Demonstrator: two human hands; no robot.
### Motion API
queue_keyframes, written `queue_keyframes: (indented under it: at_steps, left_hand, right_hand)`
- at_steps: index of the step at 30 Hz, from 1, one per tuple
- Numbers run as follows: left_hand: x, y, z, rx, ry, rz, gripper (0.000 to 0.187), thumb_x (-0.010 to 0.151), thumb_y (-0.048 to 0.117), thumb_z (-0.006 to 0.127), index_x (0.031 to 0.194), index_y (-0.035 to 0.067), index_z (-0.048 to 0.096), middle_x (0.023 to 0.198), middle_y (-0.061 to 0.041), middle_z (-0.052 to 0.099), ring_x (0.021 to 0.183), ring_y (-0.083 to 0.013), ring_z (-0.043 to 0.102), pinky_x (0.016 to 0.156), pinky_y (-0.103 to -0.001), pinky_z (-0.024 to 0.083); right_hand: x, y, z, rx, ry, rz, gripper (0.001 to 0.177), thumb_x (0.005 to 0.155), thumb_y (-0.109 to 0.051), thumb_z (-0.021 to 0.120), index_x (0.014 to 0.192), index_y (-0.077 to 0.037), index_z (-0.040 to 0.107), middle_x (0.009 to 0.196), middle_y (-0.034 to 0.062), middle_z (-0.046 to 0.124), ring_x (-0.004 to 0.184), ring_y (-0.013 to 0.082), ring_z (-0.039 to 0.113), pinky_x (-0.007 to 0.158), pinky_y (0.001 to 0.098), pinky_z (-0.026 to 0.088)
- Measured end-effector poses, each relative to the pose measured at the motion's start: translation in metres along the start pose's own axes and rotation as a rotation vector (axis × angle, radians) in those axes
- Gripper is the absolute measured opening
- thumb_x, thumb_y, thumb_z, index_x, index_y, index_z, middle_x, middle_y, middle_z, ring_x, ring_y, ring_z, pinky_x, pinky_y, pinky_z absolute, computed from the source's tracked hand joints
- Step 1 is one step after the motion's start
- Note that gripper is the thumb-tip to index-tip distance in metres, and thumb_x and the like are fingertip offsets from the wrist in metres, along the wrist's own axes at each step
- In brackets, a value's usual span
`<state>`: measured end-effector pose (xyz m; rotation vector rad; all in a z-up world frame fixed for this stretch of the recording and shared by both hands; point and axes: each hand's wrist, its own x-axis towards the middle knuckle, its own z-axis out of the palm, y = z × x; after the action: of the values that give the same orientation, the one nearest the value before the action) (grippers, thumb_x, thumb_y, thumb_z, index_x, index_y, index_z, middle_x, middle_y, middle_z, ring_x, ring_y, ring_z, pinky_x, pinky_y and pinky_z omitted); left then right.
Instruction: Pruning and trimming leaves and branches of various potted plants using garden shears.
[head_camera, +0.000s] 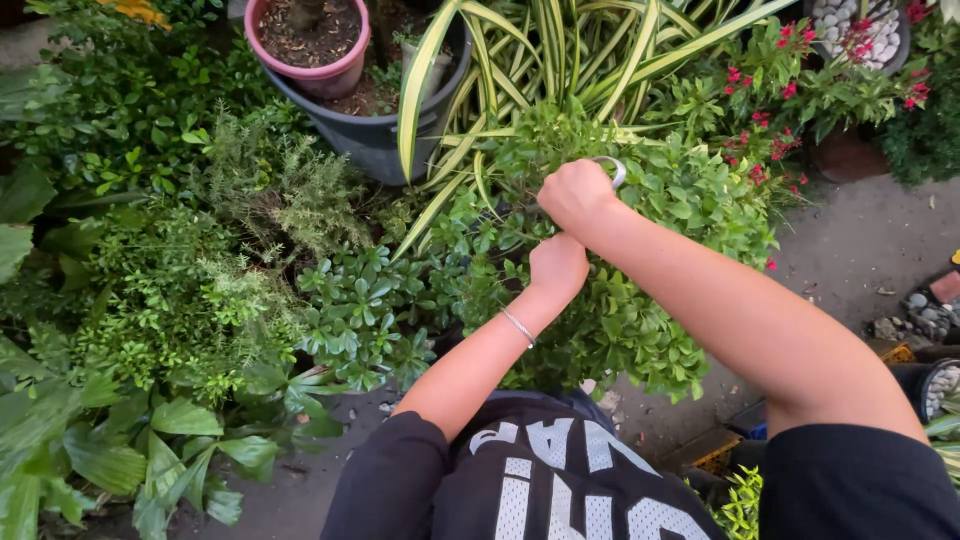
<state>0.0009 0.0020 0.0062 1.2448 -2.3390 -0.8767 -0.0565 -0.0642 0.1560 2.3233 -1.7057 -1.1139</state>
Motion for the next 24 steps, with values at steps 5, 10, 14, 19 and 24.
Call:
queue_keyframes:
  at_steps: [5, 10, 14, 19, 24]
  left_hand:
    - [-0.001, 0.004, -0.007, -0.006, 0.015, 0.006, 0.003, 0.081, 0.006, 0.067, 0.082, 0.003, 0.068, 0.075, -0.017, 0.071, 0.071, -0.0374, 0.073, 0.06, -0.048, 0.058]
    - [0.002, 0.001, 0.0, -0.014, 0.016, -0.001, 0.003, 0.081, 0.006, 0.066, 0.08, 0.004, 0.068, 0.074, -0.017, 0.071, 0.07, -0.0377, 0.072, 0.059, -0.048, 0.058]
    - [0.001, -0.003, 0.008, -0.018, 0.03, 0.001, 0.006, 0.082, 0.007, 0.065, 0.077, 0.004, 0.068, 0.075, -0.018, 0.071, 0.07, -0.0383, 0.072, 0.06, -0.049, 0.058]
    - [0.002, 0.0, -0.005, -0.024, 0.065, 0.026, 0.006, 0.082, 0.007, 0.065, 0.084, 0.005, 0.07, 0.078, -0.018, 0.071, 0.071, -0.0373, 0.073, 0.063, -0.049, 0.059]
    - [0.005, 0.001, -0.019, 0.052, -0.019, -0.054, 0.082, 0.081, 0.008, 0.064, 0.154, -0.008, 0.031, 0.072, -0.017, 0.071, 0.065, -0.0376, 0.072, 0.058, -0.049, 0.058]
  right_hand:
    - [-0.004, 0.004, 0.002, 0.004, 0.022, -0.005, 0.011, 0.084, -0.015, 0.071, 0.088, -0.014, 0.081, 0.092, 0.006, 0.077, 0.089, 0.0243, 0.076, 0.066, 0.0363, 0.06]
    - [-0.002, 0.003, 0.007, 0.001, 0.036, 0.003, 0.011, 0.083, -0.015, 0.071, 0.088, -0.014, 0.081, 0.091, 0.0063, 0.077, 0.088, 0.0241, 0.076, 0.066, 0.0361, 0.06]
    - [-0.003, -0.001, -0.003, -0.012, -0.01, -0.033, 0.011, 0.084, -0.016, 0.071, 0.089, -0.014, 0.081, 0.091, 0.005, 0.078, 0.088, 0.0254, 0.076, 0.066, 0.0378, 0.061]
    - [-0.002, 0.01, -0.017, -0.021, 0.058, -0.049, 0.01, 0.085, -0.016, 0.072, 0.087, -0.014, 0.081, 0.09, 0.0058, 0.078, 0.086, 0.0259, 0.076, 0.066, 0.0382, 0.06]
    - [-0.009, 0.027, -0.031, 0.076, 0.082, 0.072, 0.013, 0.078, -0.022, 0.078, 0.087, -0.012, 0.079, 0.09, 0.0072, 0.077, 0.084, 0.0245, 0.077, 0.065, 0.0373, 0.06]
